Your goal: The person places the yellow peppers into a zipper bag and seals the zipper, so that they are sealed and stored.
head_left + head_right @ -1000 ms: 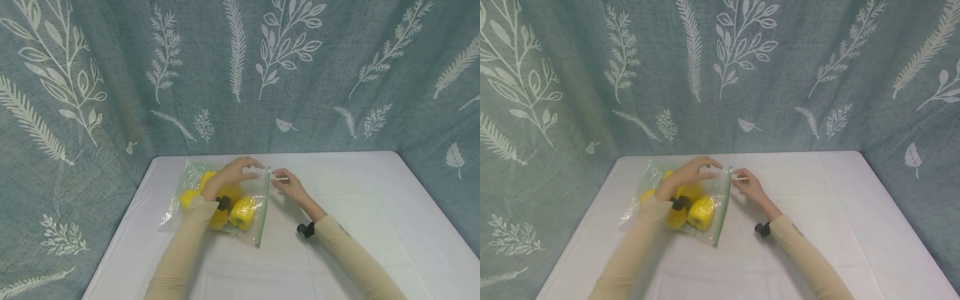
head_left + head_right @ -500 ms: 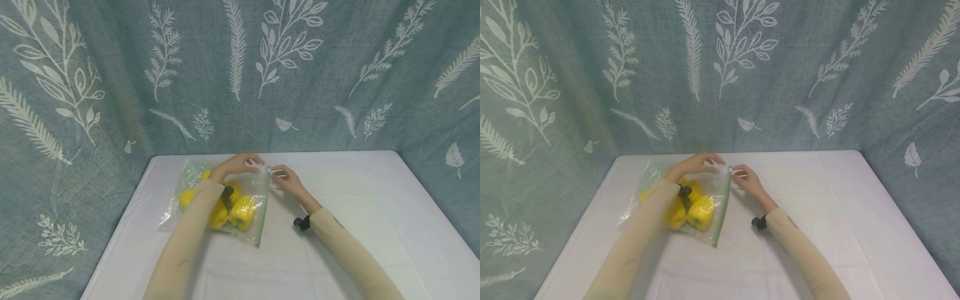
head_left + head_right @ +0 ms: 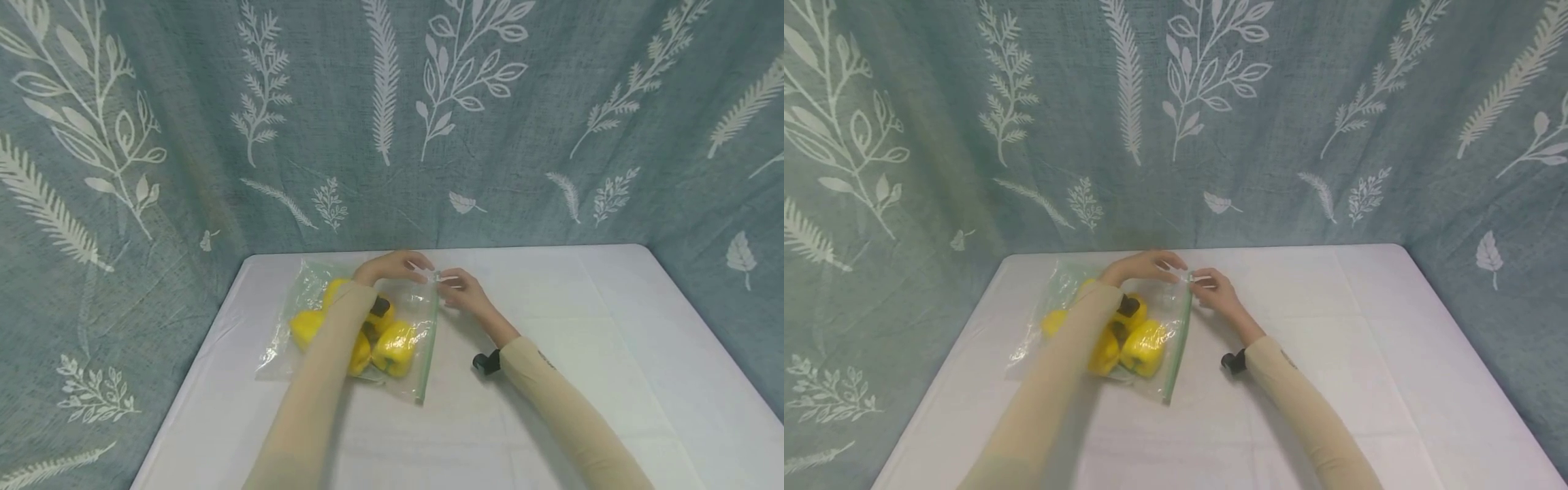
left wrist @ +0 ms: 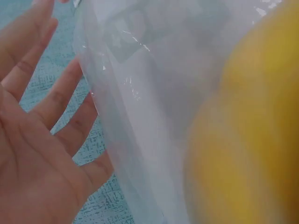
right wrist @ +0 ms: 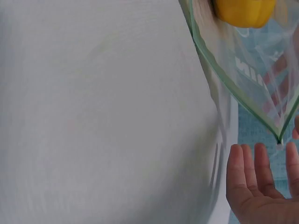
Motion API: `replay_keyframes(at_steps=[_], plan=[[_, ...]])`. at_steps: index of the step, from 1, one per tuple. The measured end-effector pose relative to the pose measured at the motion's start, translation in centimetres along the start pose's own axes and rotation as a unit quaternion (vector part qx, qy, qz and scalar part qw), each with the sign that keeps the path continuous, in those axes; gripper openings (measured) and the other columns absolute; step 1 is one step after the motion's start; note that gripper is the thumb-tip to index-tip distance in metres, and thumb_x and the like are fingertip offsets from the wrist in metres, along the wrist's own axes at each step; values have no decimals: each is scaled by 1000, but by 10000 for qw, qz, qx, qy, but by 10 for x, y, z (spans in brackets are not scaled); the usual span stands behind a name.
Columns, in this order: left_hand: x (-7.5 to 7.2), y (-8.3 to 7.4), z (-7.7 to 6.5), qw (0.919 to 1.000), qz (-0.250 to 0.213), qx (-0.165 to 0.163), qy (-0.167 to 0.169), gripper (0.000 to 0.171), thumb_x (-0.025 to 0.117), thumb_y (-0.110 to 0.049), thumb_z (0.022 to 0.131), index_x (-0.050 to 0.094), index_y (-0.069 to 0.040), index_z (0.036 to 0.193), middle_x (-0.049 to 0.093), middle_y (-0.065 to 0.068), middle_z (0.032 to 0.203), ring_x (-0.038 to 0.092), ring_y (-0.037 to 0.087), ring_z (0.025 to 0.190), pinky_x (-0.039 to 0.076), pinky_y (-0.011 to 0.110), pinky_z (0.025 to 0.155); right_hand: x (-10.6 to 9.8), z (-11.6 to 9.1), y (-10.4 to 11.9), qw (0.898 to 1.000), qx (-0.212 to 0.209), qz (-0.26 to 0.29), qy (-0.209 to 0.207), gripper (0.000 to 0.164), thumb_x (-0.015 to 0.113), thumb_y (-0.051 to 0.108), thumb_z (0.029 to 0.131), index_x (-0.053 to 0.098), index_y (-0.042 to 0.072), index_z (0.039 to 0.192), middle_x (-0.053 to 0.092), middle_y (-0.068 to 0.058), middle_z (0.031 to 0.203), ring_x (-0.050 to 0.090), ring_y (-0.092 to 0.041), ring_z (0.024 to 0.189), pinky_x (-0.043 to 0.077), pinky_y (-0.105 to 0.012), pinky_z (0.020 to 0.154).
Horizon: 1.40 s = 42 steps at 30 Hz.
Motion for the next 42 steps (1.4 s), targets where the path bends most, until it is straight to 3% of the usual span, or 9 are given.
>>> replay_keyframes(at_steps=[9,17,19,21,25,26,34,42], plan=[[7,9,12,9984,-240,-445,236,35,61,-17,89,56,-9,123,55,8,128,49,26,121,40,40,100,3,6,-6,9990,357,244,-150,41,58,15,91,46,2,128,53,-27,123,55,-37,111,52,-39,84],[8,10,21,9991,-326,-263,96,31,60,-8,87,59,-7,118,58,9,121,53,25,111,44,38,95,4,5,-3,9981,291,433,-327,40,59,12,90,46,2,127,56,-28,117,61,-30,100,52,-40,85],[7,16,27,9990,-436,-19,75,30,64,-12,85,61,-11,116,60,6,116,55,22,106,47,35,90,4,5,-5,9976,327,471,-384,40,59,11,90,47,2,127,57,-27,116,63,-26,96,52,-39,84],[7,18,28,9987,-514,11,54,30,66,-14,84,62,-13,114,60,4,115,55,21,105,47,34,90,3,8,-9,9974,342,449,-440,39,60,11,89,48,3,125,59,-24,113,63,-20,91,53,-36,82],[6,17,29,9983,-573,-24,-90,32,67,-14,83,61,-10,114,59,7,117,55,23,107,47,35,90,3,9,-8,9977,313,399,-443,39,62,11,88,49,4,124,61,-23,111,63,-15,86,53,-31,78],[6,11,24,9983,-536,-192,-144,32,65,-10,84,60,-6,116,58,10,119,53,26,110,45,37,93,3,10,-7,9980,283,352,-433,40,62,11,87,49,3,124,62,-23,111,64,-15,86,53,-30,78],[2,5,19,9967,-195,-367,-700,29,65,-8,85,60,-3,113,58,14,119,55,29,107,47,36,89,5,14,-4,9985,201,108,-503,39,64,17,88,52,4,123,64,-22,109,64,-20,90,50,-27,76],[-1,9,17,9933,-181,-374,-1079,27,66,-6,83,62,-2,110,60,13,119,56,30,109,45,38,95,6,17,-3,9969,36,508,-600,36,64,10,86,54,0,119,68,-15,99,62,-9,79,49,-22,73]])
Point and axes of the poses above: each hand's wrist, its own z-axis towards the middle knuckle, its own x-axis out of the palm, y = z × x, the point moved 8 cm from there along z, towards the middle knuckle
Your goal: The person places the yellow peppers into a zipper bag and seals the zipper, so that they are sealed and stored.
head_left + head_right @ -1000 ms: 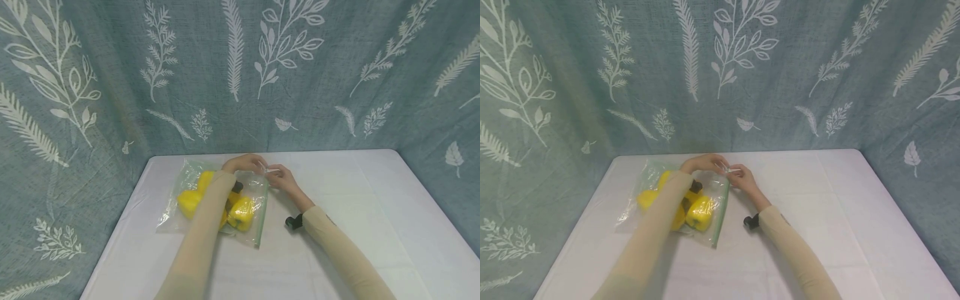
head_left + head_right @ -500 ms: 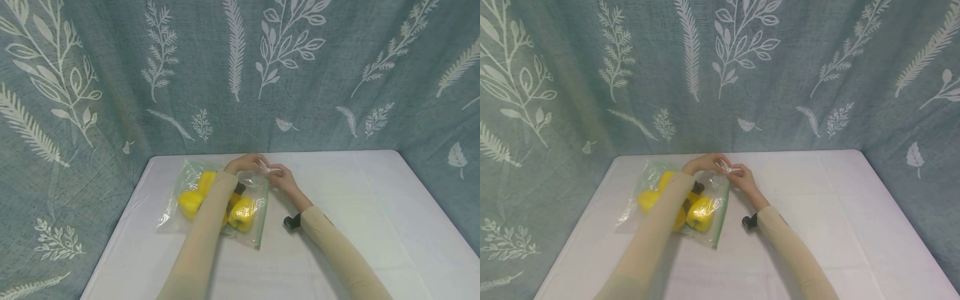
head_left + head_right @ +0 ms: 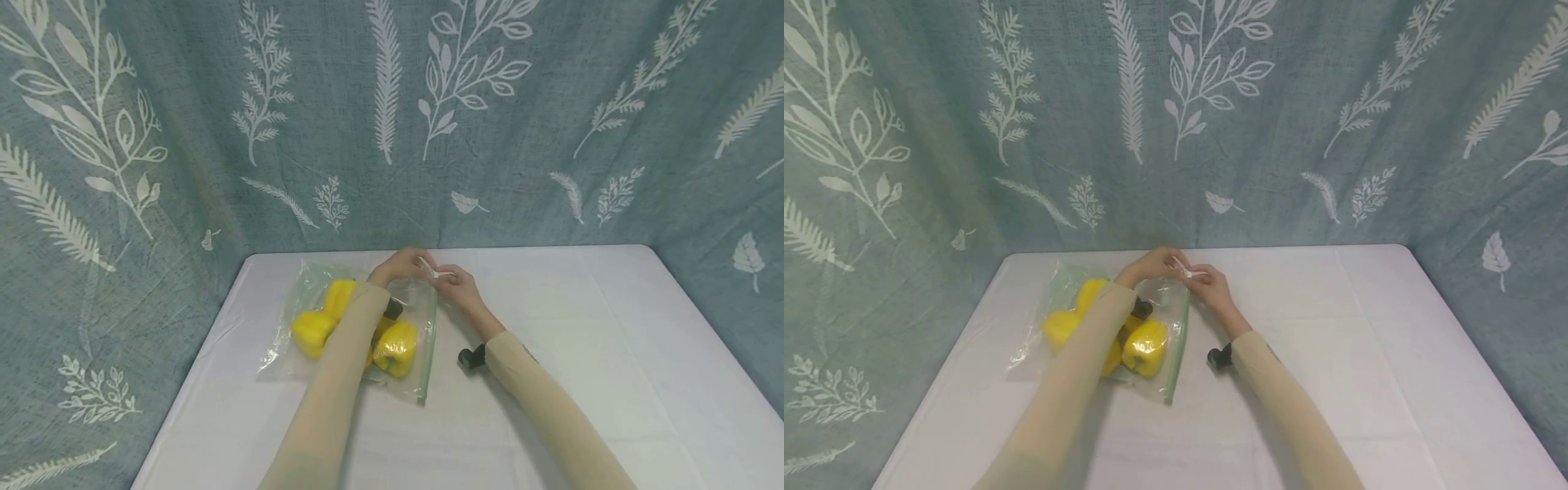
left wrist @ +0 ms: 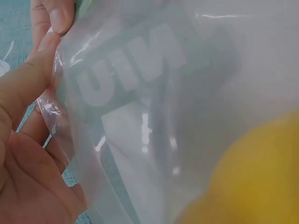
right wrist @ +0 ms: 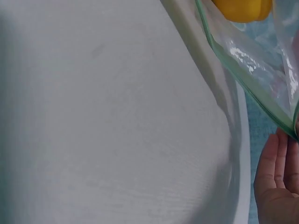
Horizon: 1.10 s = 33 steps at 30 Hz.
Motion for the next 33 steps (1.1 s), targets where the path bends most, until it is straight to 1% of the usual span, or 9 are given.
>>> replay_keyframes(at_steps=[3,9,16,19,22,24,27,29,33], plan=[[-1,1,0,10000,33,-25,-75,26,67,-8,83,64,-3,108,60,12,120,55,30,111,44,39,96,0,0,0,9999,2,151,2,36,65,8,85,54,-1,118,68,-15,98,63,-8,80,50,-23,75],[-1,0,0,9999,39,54,-96,24,66,-7,84,65,-2,107,61,12,119,54,29,111,44,39,96,-1,1,0,9999,14,108,46,36,65,8,85,55,-2,118,69,-12,95,63,-7,78,52,-26,77],[-1,-1,0,9996,19,227,-137,23,65,-5,85,65,0,107,63,14,114,56,30,108,45,38,94,0,-1,-1,9994,-64,324,144,34,64,4,85,55,-5,117,69,-2,86,63,-7,76,53,-31,81],[0,-2,-1,9994,-23,327,-135,22,64,-4,85,64,1,107,63,15,113,57,31,108,46,38,94,1,-1,-3,9995,-13,274,157,34,64,5,84,56,-3,116,69,-5,88,64,-9,78,52,-32,82],[0,-2,-2,9992,-21,368,-128,22,63,-4,86,64,2,107,63,16,114,57,31,108,46,39,94,1,-1,-4,9998,16,112,159,32,64,7,85,57,0,115,68,-15,95,64,-12,80,52,-33,82],[0,-1,-1,9992,0,364,-139,22,63,-5,86,64,2,107,63,16,114,57,31,109,45,39,95,1,-1,-5,9999,27,-13,161,31,64,8,85,57,1,115,67,-19,99,65,-14,81,52,-34,82],[0,0,-1,9993,11,334,-180,22,62,-5,86,64,1,108,63,15,115,56,31,109,45,39,95,1,-2,-6,9998,24,-145,155,31,64,10,86,57,2,115,67,-19,101,65,-14,82,52,-33,81],[0,0,0,9992,20,346,-207,22,62,-5,87,64,1,108,63,16,115,56,31,109,45,39,95,1,-2,-6,9998,18,-139,144,31,64,11,86,57,2,115,68,-18,100,65,-14,82,52,-31,80],[-1,2,0,9994,-4,258,-243,23,61,-7,88,64,0,109,62,15,115,56,30,109,46,39,94,2,-3,-7,9998,-4,-51,175,31,63,10,87,56,0,115,68,-17,99,65,-13,80,52,-30,78]])
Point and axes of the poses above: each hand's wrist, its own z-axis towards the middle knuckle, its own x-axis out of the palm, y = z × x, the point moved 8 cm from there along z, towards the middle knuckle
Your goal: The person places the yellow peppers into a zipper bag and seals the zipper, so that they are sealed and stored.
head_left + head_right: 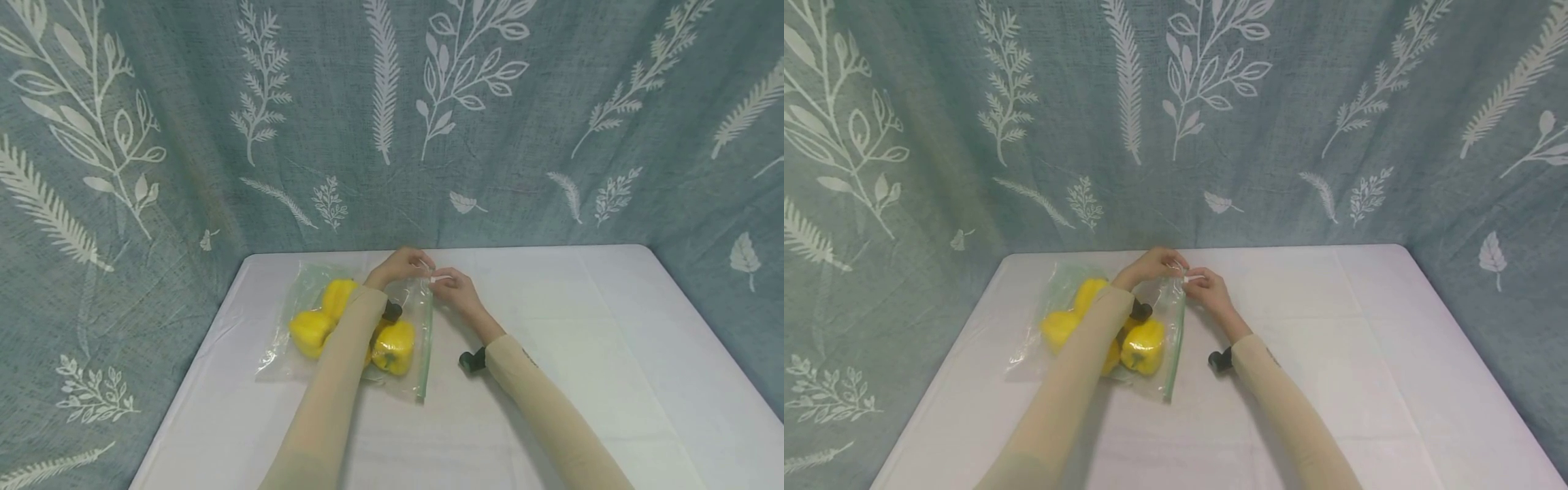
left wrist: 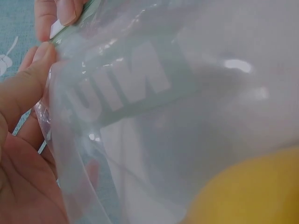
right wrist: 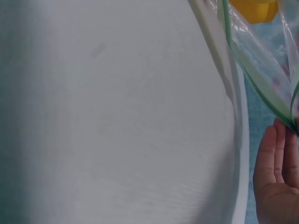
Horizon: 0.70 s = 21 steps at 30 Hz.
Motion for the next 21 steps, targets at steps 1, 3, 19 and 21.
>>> replay_keyframes(at_steps=[1,3,19,21], plan=[[0,0,0,10000,2,-18,-2,23,61,-7,88,64,0,110,62,15,115,56,29,108,46,39,94,0,0,0,10000,17,6,5,31,63,10,87,56,1,115,68,-17,100,65,-13,80,52,-31,79],[-1,2,0,10000,-7,-91,-21,23,61,-9,88,64,-1,110,62,14,115,55,29,109,46,39,94,1,-1,0,10000,34,-46,29,31,63,11,87,56,1,116,67,-18,101,65,-14,82,52,-31,80],[-1,7,2,9996,-174,-196,-130,24,62,-8,87,64,-2,110,62,13,115,56,27,108,46,37,93,5,-21,22,9987,176,-365,293,32,63,10,88,55,-2,117,64,-24,106,64,-30,95,50,-43,86],[-1,6,2,9996,-166,-179,-142,24,61,-8,87,64,-2,110,62,13,115,56,27,107,46,37,93,6,-23,24,9986,134,-389,339,33,62,9,88,54,-2,117,64,-24,106,62,-33,97,50,-42,86]])
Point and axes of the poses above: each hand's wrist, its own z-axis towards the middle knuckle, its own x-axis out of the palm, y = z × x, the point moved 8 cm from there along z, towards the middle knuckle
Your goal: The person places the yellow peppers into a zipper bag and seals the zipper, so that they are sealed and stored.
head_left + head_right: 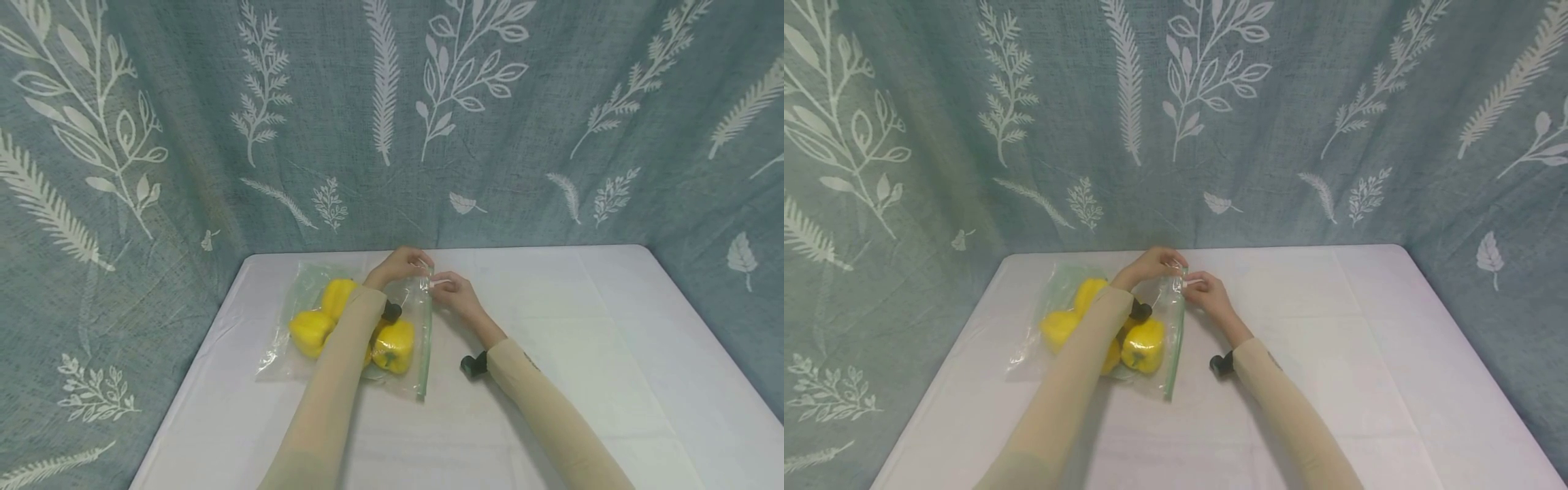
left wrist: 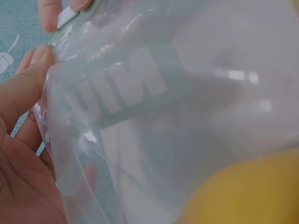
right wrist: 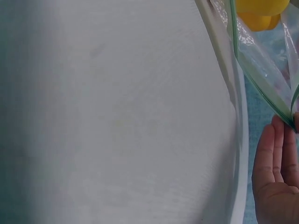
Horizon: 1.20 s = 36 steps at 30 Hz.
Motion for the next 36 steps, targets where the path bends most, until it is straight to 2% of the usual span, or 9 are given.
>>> replay_keyframes(at_steps=[3,8,10,20,24,27,30,36], plan=[[-1,-1,-1,10000,-1,15,-25,24,61,-8,87,64,-1,110,63,13,114,56,26,107,46,37,92,0,4,-6,10000,-57,64,42,33,63,9,87,54,-1,118,65,-23,104,63,-33,95,51,-38,83],[-2,-2,-3,10000,-79,-5,-51,24,61,-8,88,64,-1,110,63,14,113,55,27,107,46,38,93,-1,14,-24,9999,-94,-46,-63,33,65,13,86,56,4,117,67,-15,101,64,-18,88,51,-31,79],[-2,-1,-4,9999,-84,-39,-56,24,61,-9,88,64,-1,110,63,14,112,55,27,107,46,38,92,-1,15,-28,9998,-109,-147,-115,33,65,15,86,56,6,116,67,-15,102,64,-16,87,51,-32,80],[-2,1,-5,9997,-231,-52,-77,24,61,-9,88,64,-1,111,63,14,110,56,27,104,47,37,91,2,11,-28,9997,-107,-150,-133,37,66,16,86,56,4,119,64,-21,109,63,-28,97,47,-43,90],[-4,1,-6,9998,-175,-61,-99,24,61,-9,89,64,-2,111,63,13,112,55,26,105,47,37,91,3,8,-26,9997,-226,45,-93,35,65,10,86,55,-1,118,63,-24,108,65,-23,88,52,-41,83],[-4,1,-6,9998,-119,-66,-116,24,61,-9,89,64,-2,112,62,13,113,55,26,106,46,37,92,5,6,-24,9995,-285,65,-111,32,63,7,86,55,-4,116,61,-22,108,64,-15,82,54,-36,76],[-5,1,-6,9998,-114,-48,-123,25,62,-10,89,64,-3,112,63,12,113,55,26,106,46,38,92,5,5,-22,9994,-310,-6,-156,32,63,7,86,56,-5,114,60,-19,107,64,-13,80,54,-33,75],[-4,0,-6,9997,-213,-83,-112,24,62,-9,88,64,-2,112,62,13,114,55,27,107,47,37,92,4,0,-17,9998,-114,89,-151,33,64,8,86,57,-4,115,60,-21,108,65,-25,85,53,-43,81]])
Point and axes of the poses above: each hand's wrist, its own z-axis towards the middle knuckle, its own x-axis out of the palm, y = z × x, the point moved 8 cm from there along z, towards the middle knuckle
